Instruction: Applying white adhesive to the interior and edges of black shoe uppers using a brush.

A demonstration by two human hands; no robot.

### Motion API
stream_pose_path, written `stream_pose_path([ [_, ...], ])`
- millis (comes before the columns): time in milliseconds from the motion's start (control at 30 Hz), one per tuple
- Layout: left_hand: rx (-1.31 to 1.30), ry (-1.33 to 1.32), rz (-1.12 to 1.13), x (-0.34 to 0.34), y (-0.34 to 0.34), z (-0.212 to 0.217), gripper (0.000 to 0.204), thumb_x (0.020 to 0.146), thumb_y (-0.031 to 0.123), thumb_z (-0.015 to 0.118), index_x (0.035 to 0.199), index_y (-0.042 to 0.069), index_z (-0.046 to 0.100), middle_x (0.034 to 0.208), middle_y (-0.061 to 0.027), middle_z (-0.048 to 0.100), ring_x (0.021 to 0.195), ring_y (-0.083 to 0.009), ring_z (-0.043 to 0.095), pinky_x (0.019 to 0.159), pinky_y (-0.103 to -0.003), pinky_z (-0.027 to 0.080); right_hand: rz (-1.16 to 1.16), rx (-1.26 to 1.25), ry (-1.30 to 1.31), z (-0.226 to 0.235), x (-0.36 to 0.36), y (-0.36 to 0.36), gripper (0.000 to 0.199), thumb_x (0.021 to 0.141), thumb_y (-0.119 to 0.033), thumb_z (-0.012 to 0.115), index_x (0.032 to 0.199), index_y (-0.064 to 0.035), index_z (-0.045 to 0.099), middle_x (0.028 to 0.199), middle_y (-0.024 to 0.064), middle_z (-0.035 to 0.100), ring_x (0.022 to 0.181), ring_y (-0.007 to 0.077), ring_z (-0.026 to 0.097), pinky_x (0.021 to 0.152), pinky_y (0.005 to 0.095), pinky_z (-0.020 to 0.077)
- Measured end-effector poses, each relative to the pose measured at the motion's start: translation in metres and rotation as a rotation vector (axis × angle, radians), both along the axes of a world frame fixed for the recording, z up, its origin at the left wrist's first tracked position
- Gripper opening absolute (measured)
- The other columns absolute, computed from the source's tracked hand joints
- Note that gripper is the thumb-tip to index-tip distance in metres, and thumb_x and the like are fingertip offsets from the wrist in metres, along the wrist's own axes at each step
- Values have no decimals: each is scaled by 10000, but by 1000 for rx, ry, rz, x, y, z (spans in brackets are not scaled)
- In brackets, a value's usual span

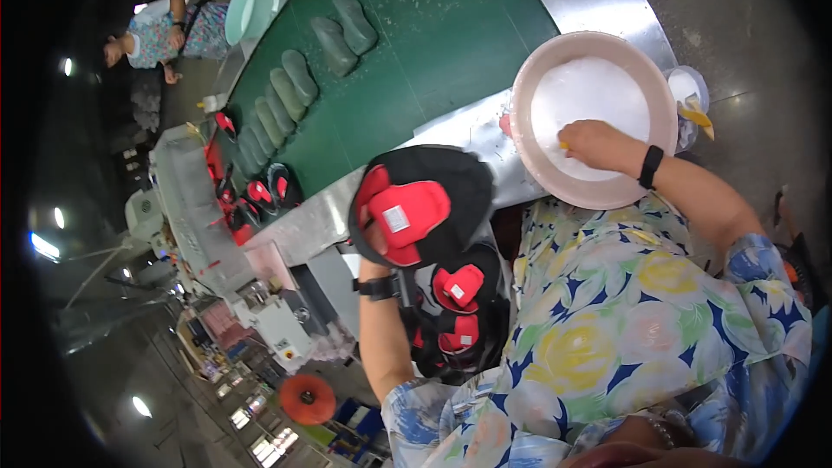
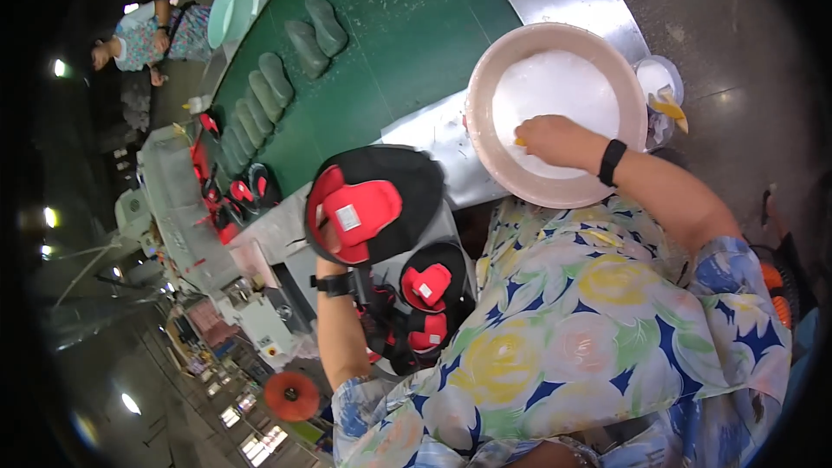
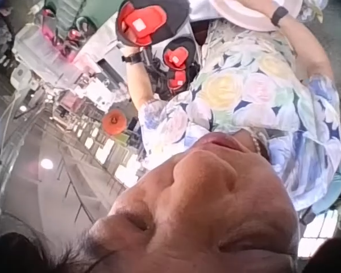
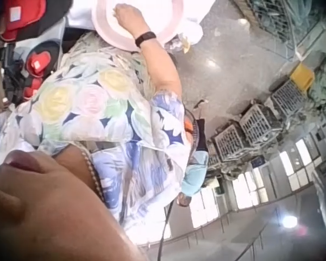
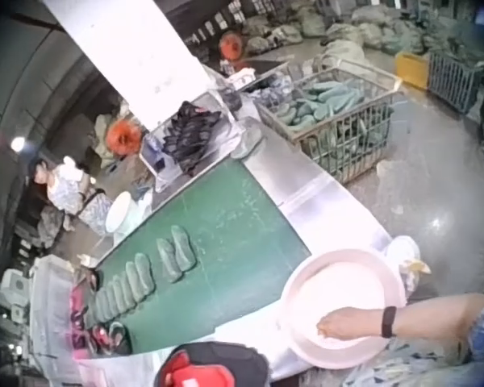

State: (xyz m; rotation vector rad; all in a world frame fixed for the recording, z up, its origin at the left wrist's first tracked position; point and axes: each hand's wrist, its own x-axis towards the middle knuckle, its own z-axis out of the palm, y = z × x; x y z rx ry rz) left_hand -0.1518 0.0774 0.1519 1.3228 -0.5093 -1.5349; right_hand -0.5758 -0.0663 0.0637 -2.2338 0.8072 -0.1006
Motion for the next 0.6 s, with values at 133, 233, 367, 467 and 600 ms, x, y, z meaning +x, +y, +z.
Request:
stream_pose_path([
  [133,-174,-121,-243,-30,-29,-7,524,919,139,598,1403,32,428,1405,-127,483,1265,-236,490,1071,-393,398,-192,-8,-179,35,-36,-32,172,836,-169,654,911,-26,596,843,164,635,813,341,633,743,428,493],
  [233,-133,-265,-448,-17,-55,-44,515,936,194,598,1399,51,425,1391,-108,491,1257,-230,495,1058,-401,420,-250,138,-344,92,-46,-53,183,900,-202,652,915,-28,596,865,137,658,791,278,637,720,353,477],
  [367,-121,-220,-455,-48,-103,-47,499,950,238,578,1392,58,432,1383,-105,494,1254,-228,496,1052,-404,427,-245,92,-624,120,-33,-63,193,895,-206,659,919,-24,599,812,130,652,759,287,640,706,353,477],
  [467,-198,-267,-401,-69,-106,-33,490,955,248,566,1389,59,436,1380,-104,495,1250,-229,498,1051,-404,427,-248,75,-600,128,-40,-63,226,884,-223,675,870,-9,603,806,119,649,727,281,636,686,350,484],
  [600,-299,-345,-281,-99,-105,-19,480,962,262,549,1384,60,441,1376,-104,497,1245,-231,502,1050,-405,428,-538,-85,-511,123,-50,-58,276,859,-250,682,801,6,595,739,135,628,676,293,618,633,354,478],
])
